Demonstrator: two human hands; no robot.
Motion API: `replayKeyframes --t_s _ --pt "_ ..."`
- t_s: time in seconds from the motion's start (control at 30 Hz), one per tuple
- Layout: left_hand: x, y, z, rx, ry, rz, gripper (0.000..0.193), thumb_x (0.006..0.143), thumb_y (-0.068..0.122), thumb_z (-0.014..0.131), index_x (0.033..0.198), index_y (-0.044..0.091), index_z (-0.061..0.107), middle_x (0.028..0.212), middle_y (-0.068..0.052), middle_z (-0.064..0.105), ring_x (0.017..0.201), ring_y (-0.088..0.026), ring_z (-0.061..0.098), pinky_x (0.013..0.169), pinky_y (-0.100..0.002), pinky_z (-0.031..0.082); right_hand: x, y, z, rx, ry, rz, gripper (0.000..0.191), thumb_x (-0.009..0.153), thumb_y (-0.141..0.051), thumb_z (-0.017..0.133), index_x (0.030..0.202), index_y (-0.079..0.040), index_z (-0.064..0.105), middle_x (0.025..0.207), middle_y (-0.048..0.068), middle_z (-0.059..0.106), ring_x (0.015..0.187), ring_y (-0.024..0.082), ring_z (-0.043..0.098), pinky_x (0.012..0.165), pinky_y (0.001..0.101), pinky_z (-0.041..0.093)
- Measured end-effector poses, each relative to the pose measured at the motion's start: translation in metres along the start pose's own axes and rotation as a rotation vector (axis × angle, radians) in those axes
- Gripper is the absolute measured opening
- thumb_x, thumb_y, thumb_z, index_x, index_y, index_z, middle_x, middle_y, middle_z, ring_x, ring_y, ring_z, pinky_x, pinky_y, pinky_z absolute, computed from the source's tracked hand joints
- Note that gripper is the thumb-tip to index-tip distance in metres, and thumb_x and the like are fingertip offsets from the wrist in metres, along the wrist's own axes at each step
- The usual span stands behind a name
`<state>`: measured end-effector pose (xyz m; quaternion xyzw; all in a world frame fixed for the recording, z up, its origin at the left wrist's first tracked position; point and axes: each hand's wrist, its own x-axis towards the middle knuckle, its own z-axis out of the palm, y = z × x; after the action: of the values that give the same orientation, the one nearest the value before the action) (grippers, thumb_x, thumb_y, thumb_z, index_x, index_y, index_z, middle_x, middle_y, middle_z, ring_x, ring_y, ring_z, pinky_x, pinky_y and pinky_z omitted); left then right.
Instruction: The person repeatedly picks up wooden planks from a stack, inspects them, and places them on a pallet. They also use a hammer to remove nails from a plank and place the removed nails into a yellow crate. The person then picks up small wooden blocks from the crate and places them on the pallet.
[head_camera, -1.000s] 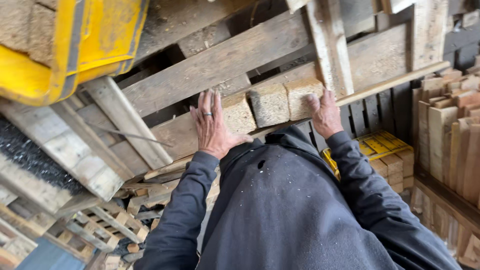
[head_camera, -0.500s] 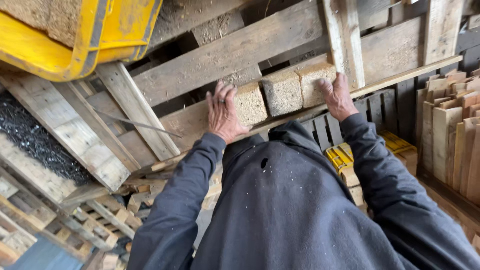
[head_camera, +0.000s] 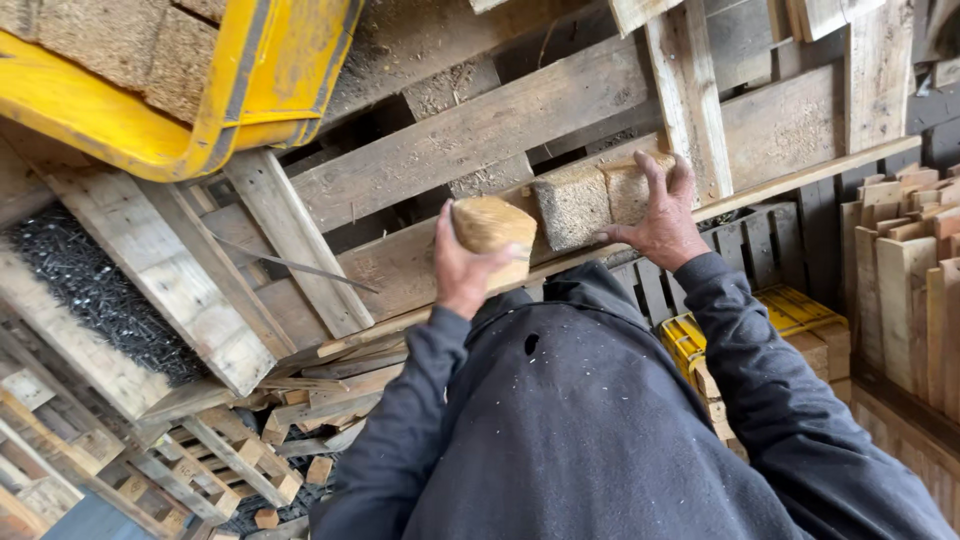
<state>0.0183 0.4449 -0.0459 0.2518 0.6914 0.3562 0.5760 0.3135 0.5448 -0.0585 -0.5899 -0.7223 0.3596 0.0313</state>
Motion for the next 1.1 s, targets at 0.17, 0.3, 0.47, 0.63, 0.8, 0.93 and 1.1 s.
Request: replayKeyframes --t_s 0.17,0.3,0.47,0.63,0.8,0.93,1.1 --pt "-0.031 0.012 -0.036 -1.174 -0.275 -0.282 0.083 0.078 0.064 0.078 0.138 0.010 0.058 0.132 -0.010 0.066 0.126 -0.029 0.059 0.109 -0.050 0.048 0.003 -0.003 0.002 -0.039 0.049 -0.045 0.129 0.060 -0.050 0.098 0.162 -0.020 0.025 0.154 0.030 0.018 0.145 0.050 0.025 0.124 0.0586 0.030" --pt "-0.024 0.009 -0.040 -1.168 -0.271 -0.230 0.082 0.079 0.061 0.081 0.139 0.011 0.057 0.133 -0.007 0.065 0.127 -0.027 0.060 0.112 -0.050 0.047 0.007 -0.007 0.003 -0.048 0.039 -0.026 0.131 0.059 -0.051 0.098 0.162 -0.019 0.024 0.152 0.032 0.017 0.144 0.051 0.021 0.122 0.0625 0.028" --pt "-0.001 -0.002 -0.049 -0.397 -0.037 0.112 0.093 0.075 0.052 0.090 0.140 0.001 0.047 0.112 -0.010 0.059 0.094 -0.032 0.060 0.096 -0.061 0.057 0.009 -0.007 0.000 -0.032 0.015 -0.035 0.131 0.061 -0.053 0.097 0.162 -0.016 0.023 0.150 0.031 0.019 0.145 0.051 0.018 0.123 0.0626 0.027" --pt "-0.004 -0.022 -0.036 1.081 -0.048 0.392 0.127 0.049 0.045 0.096 0.152 0.009 0.030 0.129 -0.016 0.056 0.113 -0.035 0.054 0.101 -0.054 0.040 0.006 -0.008 0.001 -0.066 0.009 -0.025 0.130 0.063 -0.052 0.098 0.163 -0.016 0.023 0.149 0.028 0.022 0.144 0.048 0.021 0.122 0.0631 0.028" --pt "0.019 -0.022 0.002 1.243 -0.354 0.503 0.137 0.056 0.048 0.094 0.164 0.009 0.019 0.143 -0.018 0.044 0.128 -0.036 0.044 0.107 -0.061 0.037 0.006 -0.013 -0.003 0.001 0.022 0.002 0.128 0.061 -0.053 0.098 0.160 -0.015 0.027 0.146 0.028 0.024 0.141 0.045 0.023 0.121 0.0603 0.029" --pt "0.101 0.036 0.005 1.031 0.066 0.863 0.158 0.038 0.074 0.094 0.152 0.001 0.011 0.131 -0.039 0.046 0.121 -0.056 0.044 0.101 -0.072 0.033 0.005 -0.015 -0.005 -0.031 0.039 -0.012 0.129 0.059 -0.055 0.097 0.160 -0.014 0.028 0.148 0.025 0.026 0.141 0.044 0.022 0.123 0.0607 0.026" --pt "0.140 0.126 -0.028 0.513 0.492 0.982 0.117 0.071 0.044 0.103 0.154 0.014 0.027 0.140 -0.019 0.053 0.132 -0.031 0.057 0.117 -0.049 0.051 0.003 -0.015 -0.003 -0.034 0.077 -0.025 0.130 0.058 -0.059 0.097 0.159 -0.015 0.030 0.148 0.024 0.026 0.143 0.043 0.025 0.124 0.0597 0.028"
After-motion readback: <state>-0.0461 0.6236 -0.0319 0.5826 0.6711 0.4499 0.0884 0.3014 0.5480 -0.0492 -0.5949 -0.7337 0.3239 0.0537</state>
